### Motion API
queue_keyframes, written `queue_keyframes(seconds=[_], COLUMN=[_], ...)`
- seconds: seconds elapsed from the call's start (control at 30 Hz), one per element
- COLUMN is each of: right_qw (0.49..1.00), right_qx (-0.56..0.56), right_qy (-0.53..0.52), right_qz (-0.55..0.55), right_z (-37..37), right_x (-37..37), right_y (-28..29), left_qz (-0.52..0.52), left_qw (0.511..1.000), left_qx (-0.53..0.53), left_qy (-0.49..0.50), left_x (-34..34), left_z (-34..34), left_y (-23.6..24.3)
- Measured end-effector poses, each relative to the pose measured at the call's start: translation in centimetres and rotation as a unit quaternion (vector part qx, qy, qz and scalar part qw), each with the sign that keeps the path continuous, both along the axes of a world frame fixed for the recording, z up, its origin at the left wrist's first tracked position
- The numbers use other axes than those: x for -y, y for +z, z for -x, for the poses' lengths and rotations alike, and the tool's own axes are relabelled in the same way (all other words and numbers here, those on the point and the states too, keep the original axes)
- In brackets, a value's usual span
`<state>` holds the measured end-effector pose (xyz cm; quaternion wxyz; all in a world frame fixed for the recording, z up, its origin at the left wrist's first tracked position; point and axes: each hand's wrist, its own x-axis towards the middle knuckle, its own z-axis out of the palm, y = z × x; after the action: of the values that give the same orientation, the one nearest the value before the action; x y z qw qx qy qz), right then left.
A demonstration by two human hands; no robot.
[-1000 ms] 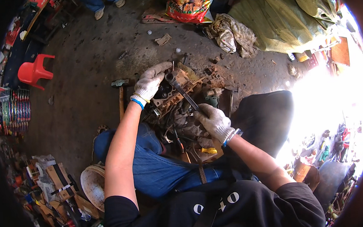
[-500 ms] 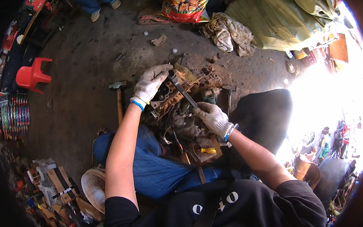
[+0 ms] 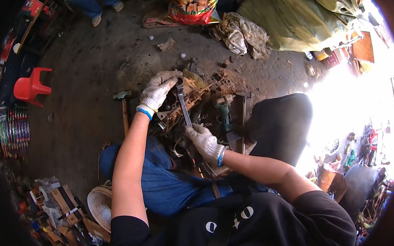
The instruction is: The person selects a wrench from a wall-mounted tool rack, then sits on the floor and uses the wrench to loosen and remove bolts from a disassembled engine block. The person repeatedly reaches for tools and works on the engine block throughout the clip.
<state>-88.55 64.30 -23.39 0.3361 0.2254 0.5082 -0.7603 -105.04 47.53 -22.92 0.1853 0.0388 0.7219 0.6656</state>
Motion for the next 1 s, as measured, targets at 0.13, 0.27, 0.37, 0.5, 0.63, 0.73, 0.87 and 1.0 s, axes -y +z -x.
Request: queue_keyframes(seconds=[0.13,0.27,0.37,0.5,0.63,0.73,0.87,1.0], right_qw=[0.999,0.982,0.978,0.956,0.919,0.898,0.866,0.889], right_qx=[-0.026,-0.146,-0.147,-0.199,-0.363,-0.392,-0.453,-0.432], right_qy=[0.014,0.013,0.045,-0.026,-0.151,-0.186,-0.174,-0.148], right_qz=[0.032,-0.122,-0.142,-0.214,0.036,0.073,0.123,0.04], right_z=[-0.3,0.5,1.3,3.1,6.2,7.7,8.1,7.2], right_x=[-0.3,-2.8,-4.6,-5.3,-6.7,-7.9,-9.3,-10.0], right_y=[-0.8,-1.7,-1.6,0.9,4.7,7.0,8.6,10.9], left_qz=[0.018,0.145,0.163,0.212,0.05,0.116,0.073,0.101], left_qw=[0.997,0.965,0.968,0.96,0.975,0.978,0.962,0.963], left_qx=[-0.079,-0.217,-0.19,-0.178,-0.208,-0.102,-0.145,-0.076], left_qy=[-0.01,-0.031,-0.028,-0.029,-0.056,-0.143,-0.218,-0.238], left_x=[0.2,0.7,1.0,1.6,0.5,-0.7,-3.3,-4.5], left_z=[-0.1,-0.3,0.3,0.8,-1.8,-4.3,-6.6,-7.7], left_y=[-0.1,-0.7,-1.2,-0.9,0.1,2.0,4.0,4.9])
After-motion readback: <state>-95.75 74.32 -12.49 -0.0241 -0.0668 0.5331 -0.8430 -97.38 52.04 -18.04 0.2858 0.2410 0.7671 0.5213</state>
